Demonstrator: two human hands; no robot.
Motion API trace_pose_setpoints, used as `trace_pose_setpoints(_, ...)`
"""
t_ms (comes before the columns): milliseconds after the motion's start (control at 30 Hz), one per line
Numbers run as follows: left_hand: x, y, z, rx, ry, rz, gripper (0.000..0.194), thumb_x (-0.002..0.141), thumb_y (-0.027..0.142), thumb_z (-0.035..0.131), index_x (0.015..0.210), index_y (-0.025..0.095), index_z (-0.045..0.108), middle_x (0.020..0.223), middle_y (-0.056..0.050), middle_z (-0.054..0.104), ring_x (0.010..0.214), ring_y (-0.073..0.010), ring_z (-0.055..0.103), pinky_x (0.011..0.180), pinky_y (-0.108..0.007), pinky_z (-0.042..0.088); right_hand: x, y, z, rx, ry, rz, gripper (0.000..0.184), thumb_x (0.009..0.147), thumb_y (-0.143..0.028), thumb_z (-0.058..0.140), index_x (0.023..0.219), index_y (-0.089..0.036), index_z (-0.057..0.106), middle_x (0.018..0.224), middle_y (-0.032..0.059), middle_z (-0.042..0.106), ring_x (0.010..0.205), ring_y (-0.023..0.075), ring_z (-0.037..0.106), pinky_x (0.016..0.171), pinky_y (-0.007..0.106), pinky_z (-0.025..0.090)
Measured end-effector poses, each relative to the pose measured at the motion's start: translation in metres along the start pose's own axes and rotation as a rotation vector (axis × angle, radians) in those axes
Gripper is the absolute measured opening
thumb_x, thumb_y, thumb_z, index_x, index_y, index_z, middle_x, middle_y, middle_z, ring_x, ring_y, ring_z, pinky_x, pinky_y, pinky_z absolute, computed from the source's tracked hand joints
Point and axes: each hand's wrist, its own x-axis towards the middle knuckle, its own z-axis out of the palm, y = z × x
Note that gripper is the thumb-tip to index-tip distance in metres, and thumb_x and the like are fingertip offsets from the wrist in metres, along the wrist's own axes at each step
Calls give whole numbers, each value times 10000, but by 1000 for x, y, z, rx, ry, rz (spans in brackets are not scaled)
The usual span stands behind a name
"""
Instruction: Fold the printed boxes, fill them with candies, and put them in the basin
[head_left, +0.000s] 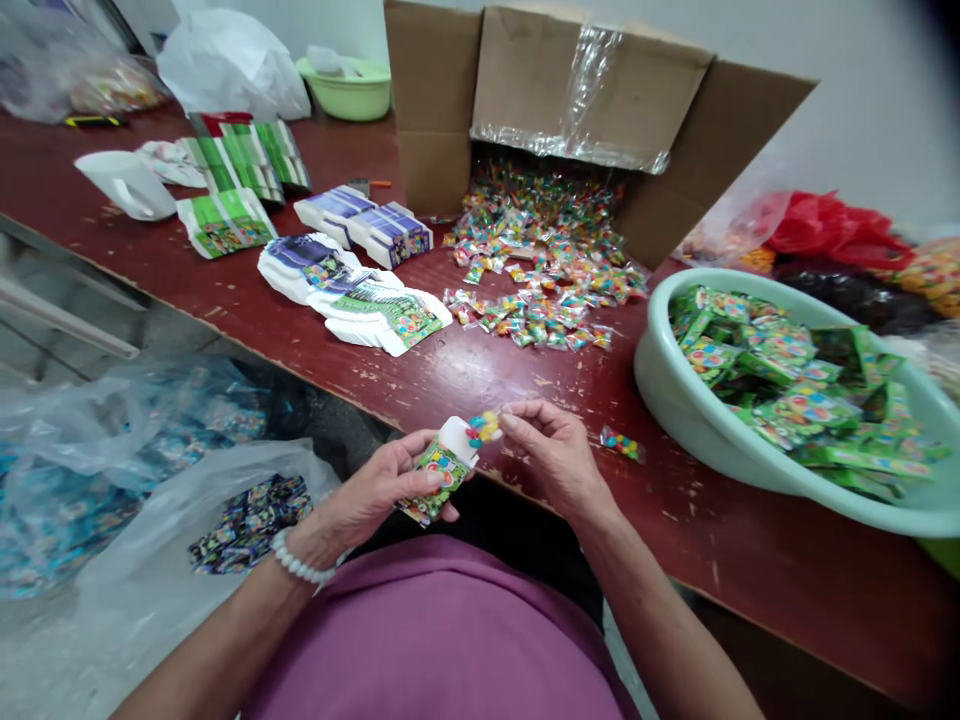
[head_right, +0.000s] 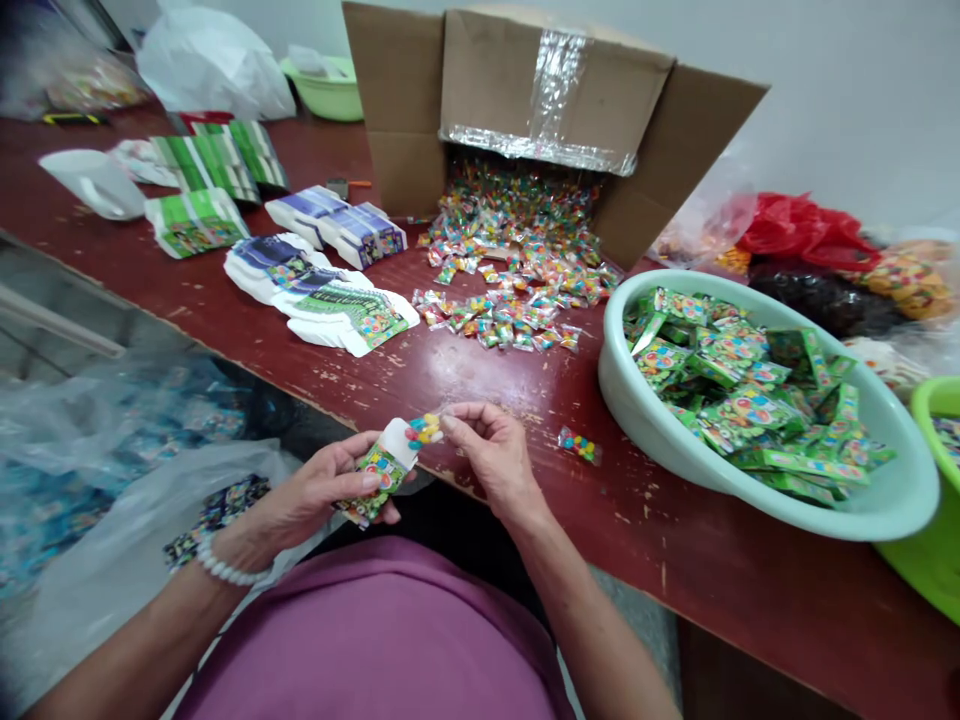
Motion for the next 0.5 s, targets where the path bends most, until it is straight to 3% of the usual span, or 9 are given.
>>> trace_pose_setpoints(167,-2,-6,-1,-23,3,-41,496,786,288,775,1218,175,558,1057,-110,726,709,-205,748,637,-263,560,-4,4,-3,5,6,44,316,692,-400,870,874,-184,731,727,-16,708,540,62,533,477,163,400)
trace_pose_setpoints(267,-3,-9,2,-7,-4,-29,506,802,275,753,1250,184,536,1049,-112,729,679,-178,728,613,-247,544,-6,5,-2,-16,6,40,328,681,-419,870,855,-185,721,720,-11,711,533,75,546,465,173,406)
trace_pose_setpoints(400,-3,-9,11,72,4,1,417,826,238,714,1215,188,575,970,-64,708,662,-118,652,596,-213,523,-11,8,0,-136,-46,-42,306,712,-434,841,822,-177,718,731,20,723,581,121,597,539,233,477)
trace_pose_setpoints(500,1,-8,21,83,29,34,390,793,215,728,1164,191,611,917,-28,678,682,-109,603,604,-206,526,-17,7,2,-297,-142,-183,214,778,-407,795,824,-202,755,797,28,695,704,148,612,637,263,503)
